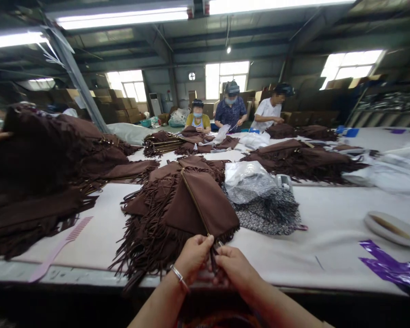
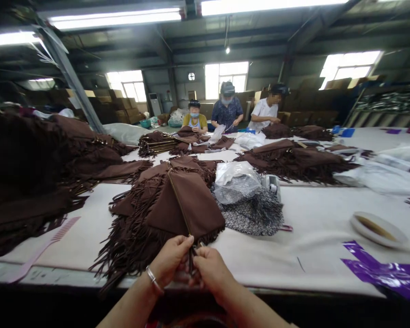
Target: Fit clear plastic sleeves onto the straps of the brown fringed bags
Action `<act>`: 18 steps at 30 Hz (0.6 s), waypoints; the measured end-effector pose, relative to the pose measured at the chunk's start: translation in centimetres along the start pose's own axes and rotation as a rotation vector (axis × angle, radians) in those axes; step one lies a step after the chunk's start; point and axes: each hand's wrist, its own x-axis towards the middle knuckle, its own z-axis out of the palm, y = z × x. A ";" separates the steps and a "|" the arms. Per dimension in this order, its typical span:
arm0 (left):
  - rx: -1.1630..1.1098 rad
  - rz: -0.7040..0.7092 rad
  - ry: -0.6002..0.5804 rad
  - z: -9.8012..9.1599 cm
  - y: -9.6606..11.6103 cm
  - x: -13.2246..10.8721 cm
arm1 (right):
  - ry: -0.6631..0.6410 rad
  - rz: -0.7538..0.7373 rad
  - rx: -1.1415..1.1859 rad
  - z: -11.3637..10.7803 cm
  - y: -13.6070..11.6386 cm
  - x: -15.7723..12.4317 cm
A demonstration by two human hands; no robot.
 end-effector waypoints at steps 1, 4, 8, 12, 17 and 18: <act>-0.013 -0.028 -0.027 0.0 -0.1 0.0 | -0.023 0.005 0.040 -0.1 0.2 -0.1; -0.131 -0.123 -0.143 0.0 -0.5 -0.2 | -0.074 0.003 0.161 -0.3 1.0 -0.2; -0.356 -0.162 -0.179 0.1 -0.8 -0.1 | -0.066 0.007 0.242 -0.6 1.6 -0.4; -0.471 -0.185 -0.194 0.2 -0.6 0.0 | 0.049 -0.046 0.059 -1.1 1.6 -0.4; -0.463 -0.146 -0.158 0.5 -0.8 0.0 | 0.033 -0.091 -0.048 -1.3 1.6 -0.8; -0.446 -0.132 -0.131 0.6 -1.0 0.0 | 0.013 -0.080 -0.044 -1.3 1.6 -0.8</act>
